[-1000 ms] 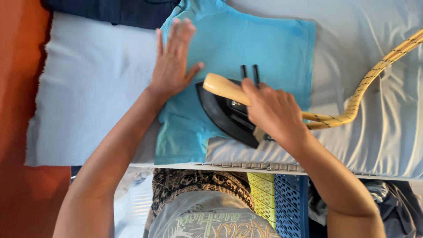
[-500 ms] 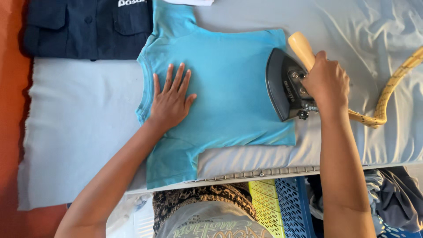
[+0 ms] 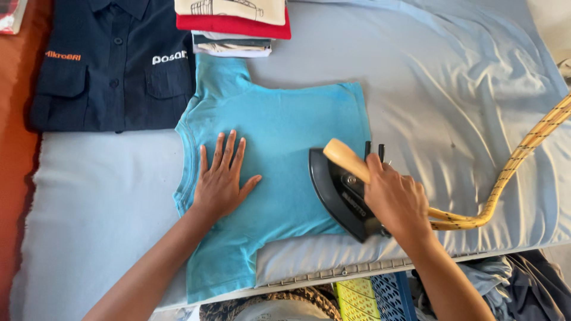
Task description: The person irons a light blue t-shirt on a padded ironing board. They smooth the fabric with their hands, use a steam iron to press the garment, and flip it over to iron the other side. The person finishes by folding the shirt and placing it on a stack of other folded clothes.
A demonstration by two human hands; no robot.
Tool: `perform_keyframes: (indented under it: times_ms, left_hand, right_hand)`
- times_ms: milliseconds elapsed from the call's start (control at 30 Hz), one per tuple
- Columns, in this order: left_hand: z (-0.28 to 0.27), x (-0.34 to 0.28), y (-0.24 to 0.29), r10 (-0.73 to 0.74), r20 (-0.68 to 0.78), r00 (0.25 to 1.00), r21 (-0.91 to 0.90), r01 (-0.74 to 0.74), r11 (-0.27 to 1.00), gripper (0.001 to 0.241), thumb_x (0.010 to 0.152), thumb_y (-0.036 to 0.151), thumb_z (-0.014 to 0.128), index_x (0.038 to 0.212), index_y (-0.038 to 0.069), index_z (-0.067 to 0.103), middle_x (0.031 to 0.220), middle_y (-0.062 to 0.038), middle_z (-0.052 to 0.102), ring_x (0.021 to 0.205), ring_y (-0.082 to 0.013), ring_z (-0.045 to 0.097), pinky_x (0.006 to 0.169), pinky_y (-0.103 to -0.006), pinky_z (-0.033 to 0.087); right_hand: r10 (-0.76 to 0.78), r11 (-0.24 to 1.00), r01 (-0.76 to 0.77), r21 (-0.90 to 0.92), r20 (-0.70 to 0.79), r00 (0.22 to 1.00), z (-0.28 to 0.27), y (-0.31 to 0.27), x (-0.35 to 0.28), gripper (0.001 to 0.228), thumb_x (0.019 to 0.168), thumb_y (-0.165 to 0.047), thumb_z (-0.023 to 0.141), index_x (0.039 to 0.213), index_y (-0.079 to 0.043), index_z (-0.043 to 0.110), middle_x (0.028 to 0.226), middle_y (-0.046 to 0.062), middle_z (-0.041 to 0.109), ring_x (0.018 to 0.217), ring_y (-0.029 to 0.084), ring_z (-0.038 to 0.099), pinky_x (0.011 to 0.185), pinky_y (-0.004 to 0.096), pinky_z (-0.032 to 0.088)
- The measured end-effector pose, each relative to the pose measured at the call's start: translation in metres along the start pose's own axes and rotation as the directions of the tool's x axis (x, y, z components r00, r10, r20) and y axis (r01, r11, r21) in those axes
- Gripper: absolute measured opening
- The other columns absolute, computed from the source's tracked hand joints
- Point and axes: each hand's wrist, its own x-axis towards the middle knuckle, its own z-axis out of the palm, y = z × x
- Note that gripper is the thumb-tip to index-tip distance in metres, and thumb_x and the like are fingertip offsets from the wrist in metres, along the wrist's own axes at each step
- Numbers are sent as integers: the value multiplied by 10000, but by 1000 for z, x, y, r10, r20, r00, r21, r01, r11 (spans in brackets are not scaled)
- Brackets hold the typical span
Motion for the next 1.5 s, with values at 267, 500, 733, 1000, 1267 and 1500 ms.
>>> perform_keyframes:
  times_ms: [267,500,733,1000,1267,1500]
  left_hand:
    - [2,-1,-2,12,-63,998,-12,-13,1000,894,951,631,505,1585,30,313,1672,-185,246,1555,-365,179,1205,-652,118]
    - [5,-1,-6,-5,-18,1000,-36,4,999,907,944,661,489,1580,43,301,1666,-166,230,1551,-345,154,1208,-635,107]
    - [10,-2,-7,-17,-1,1000,-38,17,999,903,949,662,472,1587,54,276,1678,-145,186,1557,-323,115,1212,-624,77]
    - [17,3,-10,-131,-19,991,-111,128,986,790,1045,510,399,1611,-14,228,1691,-164,156,1574,-327,94,1239,-580,43]
    - [23,2,-13,-129,6,992,-60,129,990,780,1017,500,442,1576,-2,233,1686,-172,160,1566,-321,105,1234,-570,65]
    - [19,1,-35,-97,-164,982,-209,61,976,703,1004,193,501,1641,-31,308,1709,-183,248,1572,-342,253,1255,-502,225]
  right_hand:
    - [102,993,-117,-29,-312,944,12,10,126,226,935,-101,598,1145,-32,553,906,239,741,844,448,732,731,556,570]
    - [2,997,16,78,-216,976,7,25,155,399,840,-120,709,1211,-48,579,948,283,715,915,496,692,808,583,538]
    - [-317,940,305,155,66,946,-12,11,91,452,829,-333,735,1158,-96,534,832,212,718,830,445,703,733,561,538]
    - [-356,929,362,80,-82,931,-14,-61,54,397,952,-416,615,1205,-123,531,777,175,730,735,463,695,663,580,541]
    - [-253,961,272,39,-263,931,-10,-116,126,315,961,-280,645,1178,-74,547,815,233,716,765,471,708,693,579,563]
    - [-509,837,536,113,-201,837,-11,-97,122,453,786,-116,710,1194,-66,519,807,264,696,771,506,669,674,602,518]
